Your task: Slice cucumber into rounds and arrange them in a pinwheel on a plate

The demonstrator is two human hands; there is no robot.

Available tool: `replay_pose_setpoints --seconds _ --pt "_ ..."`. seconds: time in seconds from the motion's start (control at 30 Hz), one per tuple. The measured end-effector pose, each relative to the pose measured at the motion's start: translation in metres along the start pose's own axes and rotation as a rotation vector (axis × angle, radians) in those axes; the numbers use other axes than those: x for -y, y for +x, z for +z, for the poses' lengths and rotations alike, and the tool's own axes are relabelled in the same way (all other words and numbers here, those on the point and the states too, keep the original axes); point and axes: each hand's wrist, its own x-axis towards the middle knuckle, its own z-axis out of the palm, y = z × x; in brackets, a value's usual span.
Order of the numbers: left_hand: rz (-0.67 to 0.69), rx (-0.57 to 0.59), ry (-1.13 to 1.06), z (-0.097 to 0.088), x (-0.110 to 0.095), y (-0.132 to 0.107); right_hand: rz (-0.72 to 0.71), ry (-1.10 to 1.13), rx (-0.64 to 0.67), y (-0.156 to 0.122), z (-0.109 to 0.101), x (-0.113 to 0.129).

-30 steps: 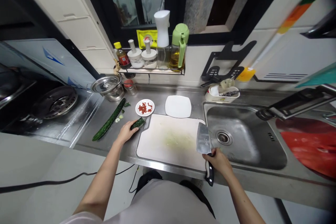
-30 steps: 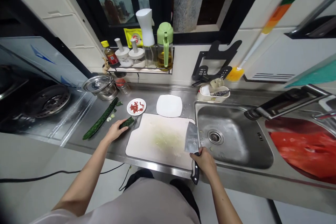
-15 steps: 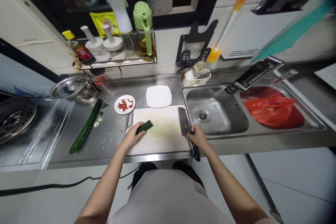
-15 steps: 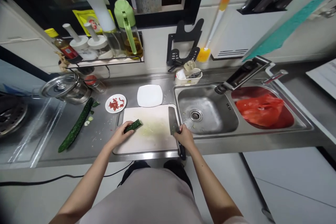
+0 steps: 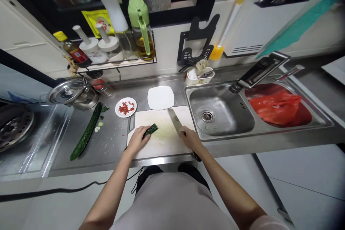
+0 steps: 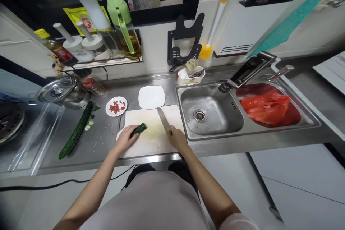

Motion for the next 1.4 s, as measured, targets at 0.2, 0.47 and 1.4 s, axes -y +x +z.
replay_pose_setpoints --seconds 0.2,0.47,1.4 --pt "-0.025 -0.056 0.139 0.000 -0.006 0.003 -0.064 -0.039 0.052 -0.003 0.004 0.029" --pt "-0.007 -0.048 0.068 0.005 -0.010 0.011 -0.160 -0.037 0.057 -0.003 0.014 0.051" --pt "-0.069 -0.118 0.046 0.027 -0.022 0.003 -0.227 -0.152 0.114 -0.012 0.005 0.066"
